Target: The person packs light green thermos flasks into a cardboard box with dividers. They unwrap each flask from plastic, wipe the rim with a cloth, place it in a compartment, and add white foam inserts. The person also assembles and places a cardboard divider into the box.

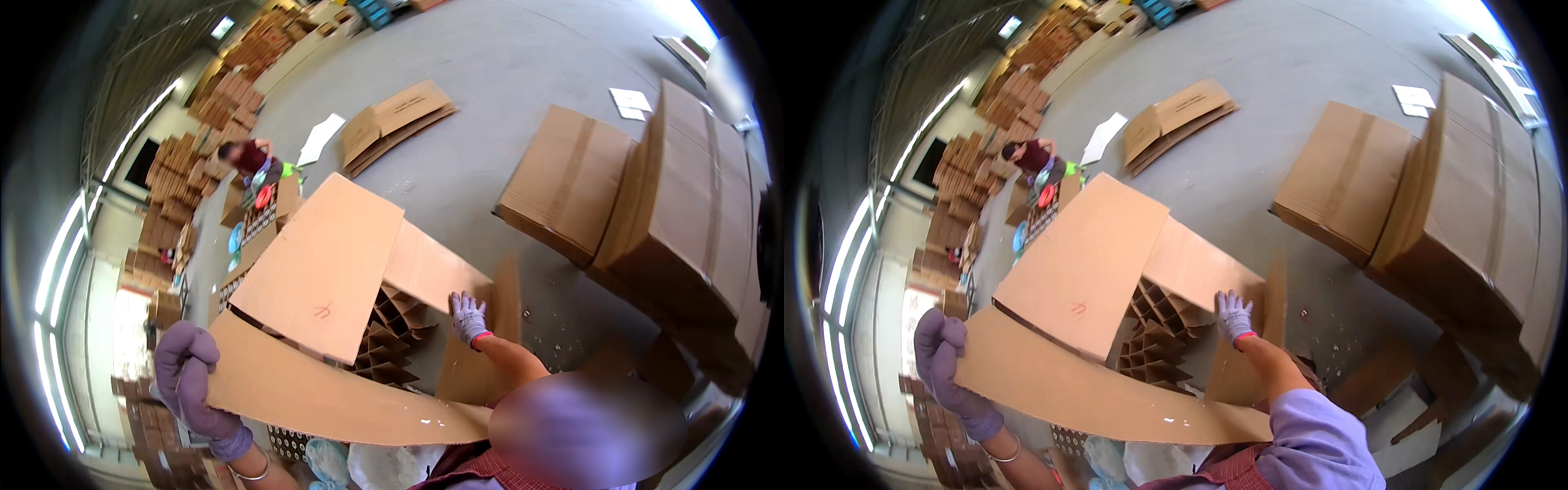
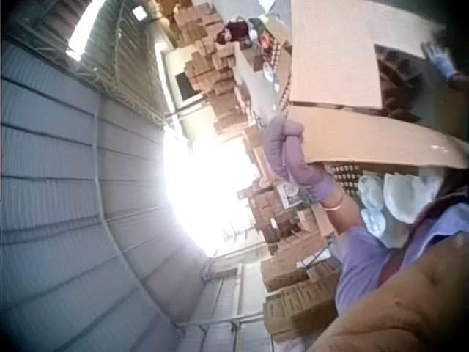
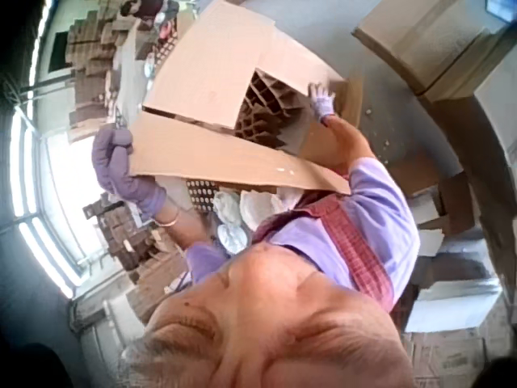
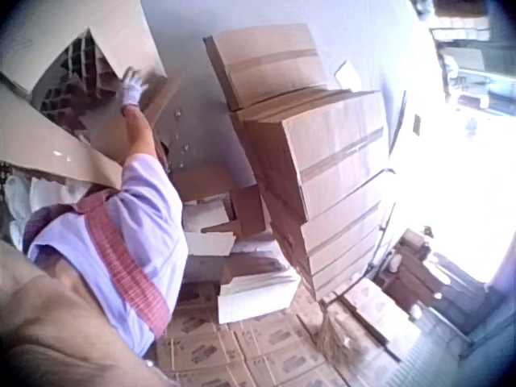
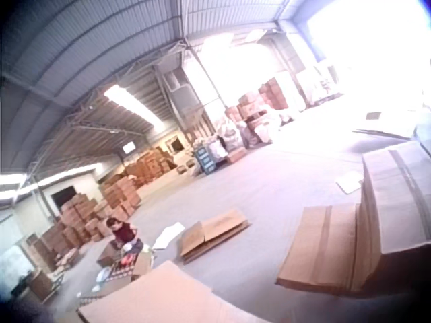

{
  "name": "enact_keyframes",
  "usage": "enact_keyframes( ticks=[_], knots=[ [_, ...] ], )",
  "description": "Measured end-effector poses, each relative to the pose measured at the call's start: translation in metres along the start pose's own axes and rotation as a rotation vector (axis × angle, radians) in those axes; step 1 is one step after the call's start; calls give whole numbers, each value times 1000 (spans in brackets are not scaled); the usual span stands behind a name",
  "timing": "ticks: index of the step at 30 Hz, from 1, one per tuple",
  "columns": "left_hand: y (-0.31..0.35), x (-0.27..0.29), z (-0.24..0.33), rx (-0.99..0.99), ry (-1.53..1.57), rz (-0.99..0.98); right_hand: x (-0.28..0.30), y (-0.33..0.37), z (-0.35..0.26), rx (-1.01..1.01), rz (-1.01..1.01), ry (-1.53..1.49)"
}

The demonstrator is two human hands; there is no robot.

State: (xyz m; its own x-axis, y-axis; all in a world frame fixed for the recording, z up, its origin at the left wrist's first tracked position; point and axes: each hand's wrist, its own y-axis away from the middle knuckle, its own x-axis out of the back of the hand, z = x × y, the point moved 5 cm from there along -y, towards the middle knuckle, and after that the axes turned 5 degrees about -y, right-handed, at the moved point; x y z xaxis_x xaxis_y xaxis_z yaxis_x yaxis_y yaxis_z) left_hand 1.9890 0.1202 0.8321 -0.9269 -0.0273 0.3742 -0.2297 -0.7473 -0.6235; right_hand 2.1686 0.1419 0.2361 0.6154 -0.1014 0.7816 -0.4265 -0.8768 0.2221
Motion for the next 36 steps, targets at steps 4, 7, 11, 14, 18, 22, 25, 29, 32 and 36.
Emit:
enact_keyframes(
  ticks=[4, 7, 11, 14, 18, 22, 25, 29, 32, 36],
  knots=[
    [-7, -8, 16, -250, -192, 34, 23, -64, 6, -153, 10, -229],
    [-8, 46, -3, -309, -629, 200, 49, -57, -34, 54, -35, -48],
    [-9, -30, -206, 230, -645, -266, 3, -80, -85, 202, -376, -349],
    [65, -85, -320, 903, -35, -510, -27, -33, -171, 405, -445, -823],
    [144, -71, -417, 683, -163, -516, -26, -27, -183, 306, -587, -883],
    [58, -78, -403, 1060, 470, -113, 63, -65, -213, 891, 49, -561],
    [-6, -68, -397, 828, 531, -381, 99, -72, -301, 1136, 144, -321],
    [-33, -52, -423, 922, 160, -505, 70, -92, -340, 1348, -97, -205],
    [-51, -19, -444, 911, -130, -893, 62, -85, -364, 1324, -242, -382],
    [-83, -29, -448, 249, -1227, -1219, 38, -85, -355, 957, -225, -746]
  ],
)
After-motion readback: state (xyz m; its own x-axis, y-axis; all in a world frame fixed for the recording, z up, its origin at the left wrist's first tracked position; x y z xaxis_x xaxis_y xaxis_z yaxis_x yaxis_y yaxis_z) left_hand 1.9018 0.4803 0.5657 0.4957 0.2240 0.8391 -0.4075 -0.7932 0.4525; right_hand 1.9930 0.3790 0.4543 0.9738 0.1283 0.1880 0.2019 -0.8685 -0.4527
